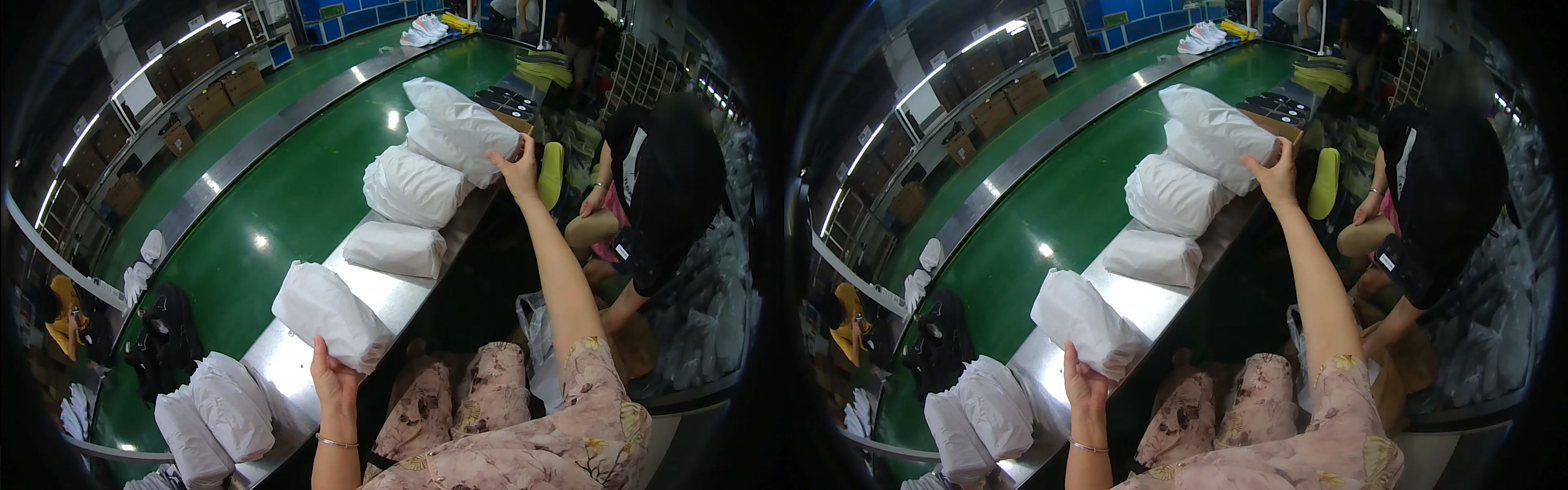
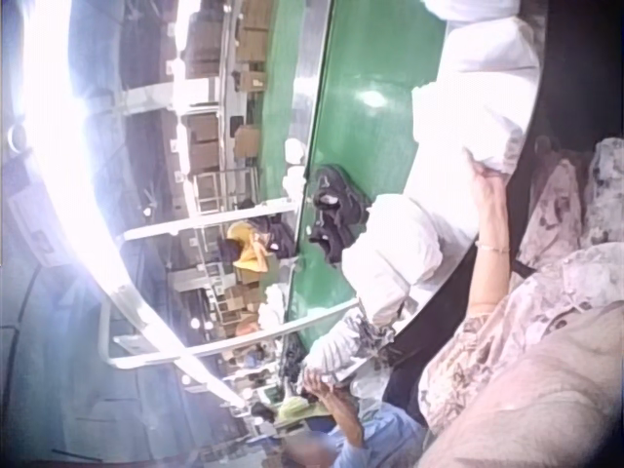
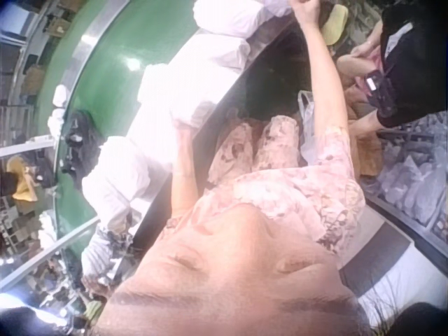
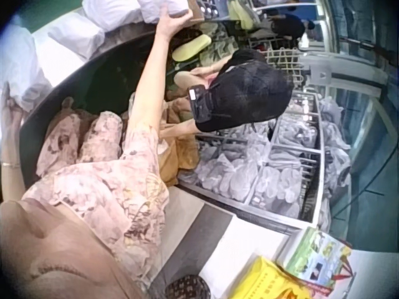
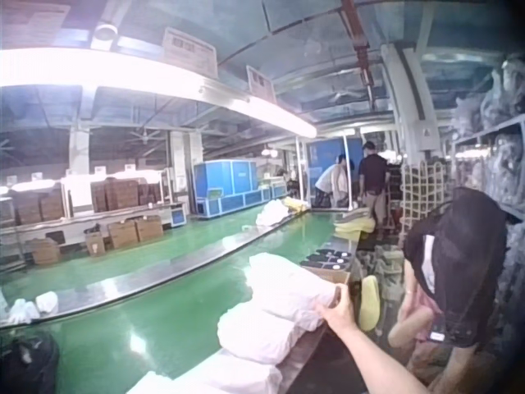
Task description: The person wraps individual shoes in white protective paper and places them on an assembly line.
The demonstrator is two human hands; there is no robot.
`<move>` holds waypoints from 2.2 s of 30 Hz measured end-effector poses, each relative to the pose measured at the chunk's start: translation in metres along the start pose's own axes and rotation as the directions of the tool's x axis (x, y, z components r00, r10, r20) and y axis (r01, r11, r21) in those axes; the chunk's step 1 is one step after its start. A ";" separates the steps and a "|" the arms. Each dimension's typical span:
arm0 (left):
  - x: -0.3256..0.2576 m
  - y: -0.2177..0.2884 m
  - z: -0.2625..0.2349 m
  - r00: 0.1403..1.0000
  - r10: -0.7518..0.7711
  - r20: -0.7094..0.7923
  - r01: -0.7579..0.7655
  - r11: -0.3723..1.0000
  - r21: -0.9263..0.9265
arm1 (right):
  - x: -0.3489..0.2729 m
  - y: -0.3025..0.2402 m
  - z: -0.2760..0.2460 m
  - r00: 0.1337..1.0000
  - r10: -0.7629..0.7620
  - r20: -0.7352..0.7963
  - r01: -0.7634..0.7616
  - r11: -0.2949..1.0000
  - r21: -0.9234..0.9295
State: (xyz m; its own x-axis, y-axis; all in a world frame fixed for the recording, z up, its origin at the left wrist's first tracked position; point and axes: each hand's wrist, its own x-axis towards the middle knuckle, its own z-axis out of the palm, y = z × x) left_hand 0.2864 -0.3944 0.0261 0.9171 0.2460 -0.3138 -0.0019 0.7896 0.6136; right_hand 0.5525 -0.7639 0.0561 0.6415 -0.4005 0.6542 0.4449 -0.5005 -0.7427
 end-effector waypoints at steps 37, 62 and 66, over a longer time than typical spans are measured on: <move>0.081 -0.035 0.096 0.922 -0.044 0.385 0.022 0.998 0.061 | -0.026 0.013 -0.009 0.916 0.308 0.257 -0.339 0.937 0.089; 0.140 -0.118 0.231 0.983 0.036 0.178 -0.085 0.958 0.275 | -0.047 -0.073 -0.003 0.964 -0.019 0.265 -0.003 0.997 0.081; 0.149 -0.108 0.202 0.978 0.172 0.121 -0.209 0.860 0.466 | -0.053 -0.062 0.002 0.924 0.023 0.382 -0.040 0.999 0.036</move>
State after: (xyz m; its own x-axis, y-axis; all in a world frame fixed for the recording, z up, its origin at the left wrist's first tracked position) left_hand 0.5041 -0.5568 0.0591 0.9446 0.3080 -0.1137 -0.0073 0.3658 0.9307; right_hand 0.4921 -0.7103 0.0666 0.8416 -0.0880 0.5328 0.4415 -0.4559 -0.7728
